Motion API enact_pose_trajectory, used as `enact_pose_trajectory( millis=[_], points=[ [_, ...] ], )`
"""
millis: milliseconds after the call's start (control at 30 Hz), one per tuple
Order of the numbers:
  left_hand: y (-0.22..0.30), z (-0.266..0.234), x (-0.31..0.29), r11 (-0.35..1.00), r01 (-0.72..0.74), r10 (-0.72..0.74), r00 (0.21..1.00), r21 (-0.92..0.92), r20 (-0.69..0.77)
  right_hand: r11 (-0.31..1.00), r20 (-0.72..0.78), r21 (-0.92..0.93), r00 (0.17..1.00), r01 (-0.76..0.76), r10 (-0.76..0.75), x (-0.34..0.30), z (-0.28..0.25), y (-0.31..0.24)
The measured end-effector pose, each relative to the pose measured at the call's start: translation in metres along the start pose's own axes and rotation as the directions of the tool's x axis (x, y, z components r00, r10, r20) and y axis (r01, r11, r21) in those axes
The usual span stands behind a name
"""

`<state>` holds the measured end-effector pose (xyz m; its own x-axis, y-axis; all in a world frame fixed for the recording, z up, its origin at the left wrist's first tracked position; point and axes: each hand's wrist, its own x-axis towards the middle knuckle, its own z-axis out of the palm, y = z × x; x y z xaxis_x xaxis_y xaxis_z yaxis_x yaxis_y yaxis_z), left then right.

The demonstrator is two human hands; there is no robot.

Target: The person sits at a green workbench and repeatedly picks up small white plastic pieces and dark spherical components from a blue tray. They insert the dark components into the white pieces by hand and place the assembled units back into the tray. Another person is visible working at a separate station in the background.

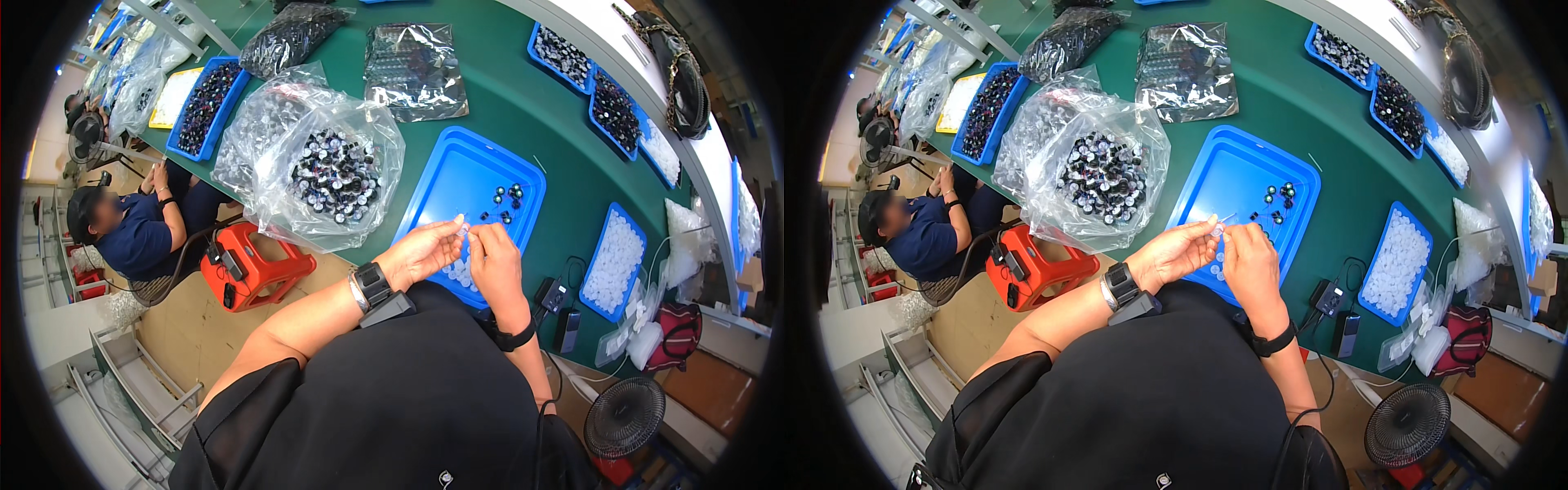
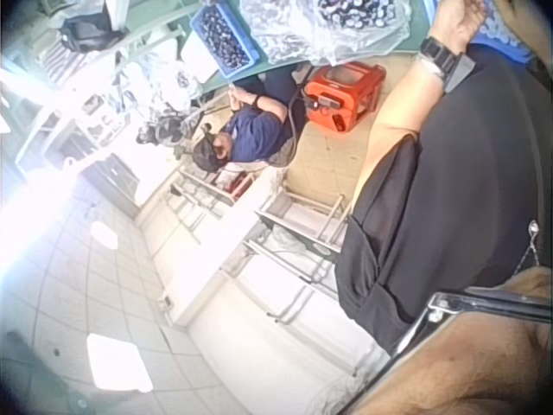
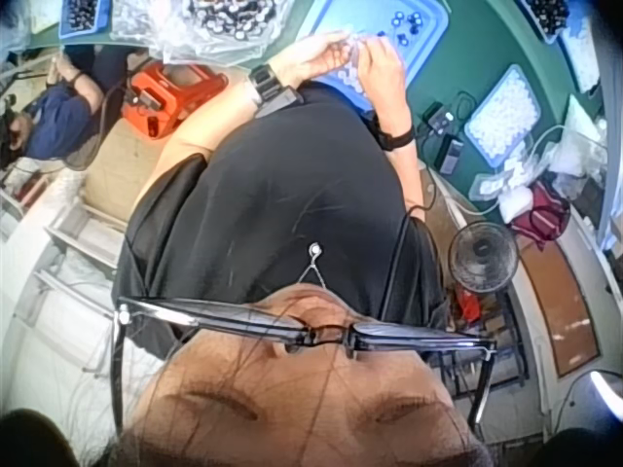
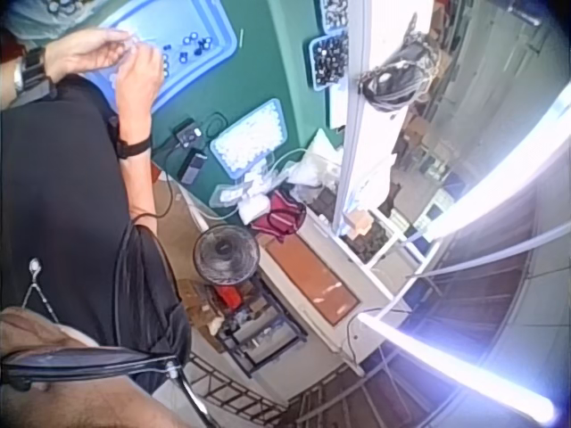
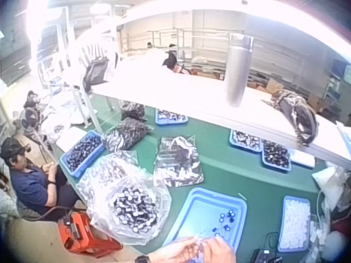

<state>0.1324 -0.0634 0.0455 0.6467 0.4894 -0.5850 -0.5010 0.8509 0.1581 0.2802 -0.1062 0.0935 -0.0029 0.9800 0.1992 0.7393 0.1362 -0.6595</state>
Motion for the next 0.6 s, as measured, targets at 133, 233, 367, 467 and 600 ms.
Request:
enact_pose_trajectory(
  millis=[133, 233, 367, 467, 600],
  points=[
    [0.0, -0.001, 0.0, 1.0, -0.009, 0.009, 1.0, 0.02, -0.002, 1.0, 0.055, -0.015, 0.998, -0.02, 0.02, 0.001, -0.001, 0.0],
    [-0.001, -0.004, 0.002, 0.999, -0.009, 0.009, 1.0, 0.031, -0.009, 0.999, 0.069, -0.031, 0.998, -0.009, 0.011, 0.002, -0.001, 0.0],
    [-0.001, -0.005, 0.003, 0.999, -0.011, 0.011, 1.0, 0.047, -0.002, 0.999, 0.084, -0.049, 0.996, -0.007, 0.011, 0.002, 0.0, 0.002],
    [-0.001, -0.003, 0.001, 0.995, -0.026, 0.027, 1.0, 0.093, -0.013, 0.998, 0.08, -0.053, 0.996, -0.034, 0.038, 0.003, 0.002, 0.002],
    [-0.003, -0.002, 0.002, 0.989, -0.063, 0.068, 0.997, 0.132, -0.039, 0.988, 0.072, 0.026, 0.986, -0.155, 0.153, 0.002, 0.009, 0.003]
  ],
)
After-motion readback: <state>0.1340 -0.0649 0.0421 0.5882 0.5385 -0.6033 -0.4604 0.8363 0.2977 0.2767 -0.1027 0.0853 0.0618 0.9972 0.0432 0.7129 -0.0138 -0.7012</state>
